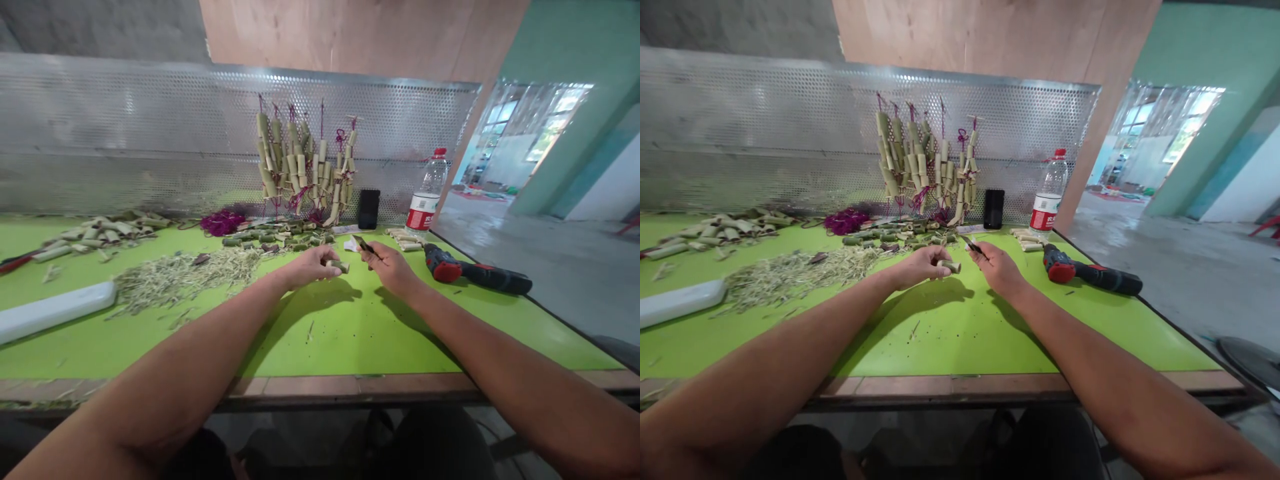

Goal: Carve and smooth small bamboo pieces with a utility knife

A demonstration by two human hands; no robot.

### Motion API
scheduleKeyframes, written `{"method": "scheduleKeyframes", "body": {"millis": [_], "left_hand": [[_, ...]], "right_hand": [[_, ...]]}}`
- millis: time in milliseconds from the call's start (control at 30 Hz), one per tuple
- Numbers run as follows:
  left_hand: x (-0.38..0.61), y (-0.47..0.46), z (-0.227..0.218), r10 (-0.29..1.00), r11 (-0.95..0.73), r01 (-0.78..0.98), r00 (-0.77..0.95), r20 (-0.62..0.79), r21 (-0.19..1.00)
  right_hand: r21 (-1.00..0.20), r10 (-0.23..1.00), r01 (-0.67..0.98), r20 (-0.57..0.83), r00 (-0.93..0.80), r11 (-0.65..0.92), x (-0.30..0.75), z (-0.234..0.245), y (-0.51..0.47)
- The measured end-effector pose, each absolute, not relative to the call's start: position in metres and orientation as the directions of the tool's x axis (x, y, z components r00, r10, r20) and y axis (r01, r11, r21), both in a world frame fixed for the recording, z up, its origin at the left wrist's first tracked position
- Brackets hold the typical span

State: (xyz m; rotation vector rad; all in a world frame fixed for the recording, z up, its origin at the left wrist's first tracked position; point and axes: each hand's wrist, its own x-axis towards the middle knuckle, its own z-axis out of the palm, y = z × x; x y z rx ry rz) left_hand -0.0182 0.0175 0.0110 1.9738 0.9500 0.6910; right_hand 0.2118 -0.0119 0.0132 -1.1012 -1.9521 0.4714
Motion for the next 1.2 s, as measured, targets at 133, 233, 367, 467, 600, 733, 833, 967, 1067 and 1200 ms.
{"method": "scheduleKeyframes", "body": {"millis": [133,233,367,467,600,733,833,967,1067,1200], "left_hand": [[-0.025,0.022,0.014,0.758,-0.418,0.368,0.645,0.096,0.831],[-0.026,0.023,0.013,0.751,-0.417,0.395,0.657,0.066,0.819],[-0.022,0.024,0.007,0.747,-0.381,0.404,0.665,0.019,0.832],[-0.016,0.024,0.004,0.751,-0.385,0.402,0.66,0.029,0.831],[-0.013,0.022,0.004,0.769,-0.393,0.412,0.638,0.048,0.822],[-0.014,0.017,0.008,0.782,-0.372,0.448,0.624,0.014,0.813],[-0.014,0.016,0.008,0.792,-0.361,0.447,0.61,0.015,0.818],[-0.015,0.02,0.004,0.797,-0.368,0.436,0.603,0.037,0.821],[-0.016,0.022,0.001,0.794,-0.377,0.436,0.606,0.043,0.817],[-0.016,0.025,-0.002,0.776,-0.402,0.413,0.627,0.065,0.817]], "right_hand": [[-0.671,0.848,0.518,0.394,-0.355,0.53,0.213,0.015,-0.015],[-0.561,0.81,0.59,0.331,-0.483,0.581,0.213,0.014,-0.018],[-0.237,0.771,0.734,0.224,-0.596,0.636,0.21,0.011,-0.021],[-0.077,0.777,0.784,0.219,-0.59,0.616,0.205,0.008,-0.026],[0.068,0.797,0.823,0.216,-0.564,0.564,0.198,0.005,-0.033],[0.151,0.818,0.85,0.23,-0.527,0.505,0.194,0.003,-0.034],[0.17,0.826,0.859,0.235,-0.512,0.483,0.192,0.002,-0.035],[0.197,0.837,0.868,0.238,-0.493,0.455,0.188,0.0,-0.038],[0.208,0.837,0.868,0.24,-0.492,0.451,0.187,-0.001,-0.039],[0.215,0.823,0.849,0.221,-0.523,0.482,0.186,-0.001,-0.039]]}}
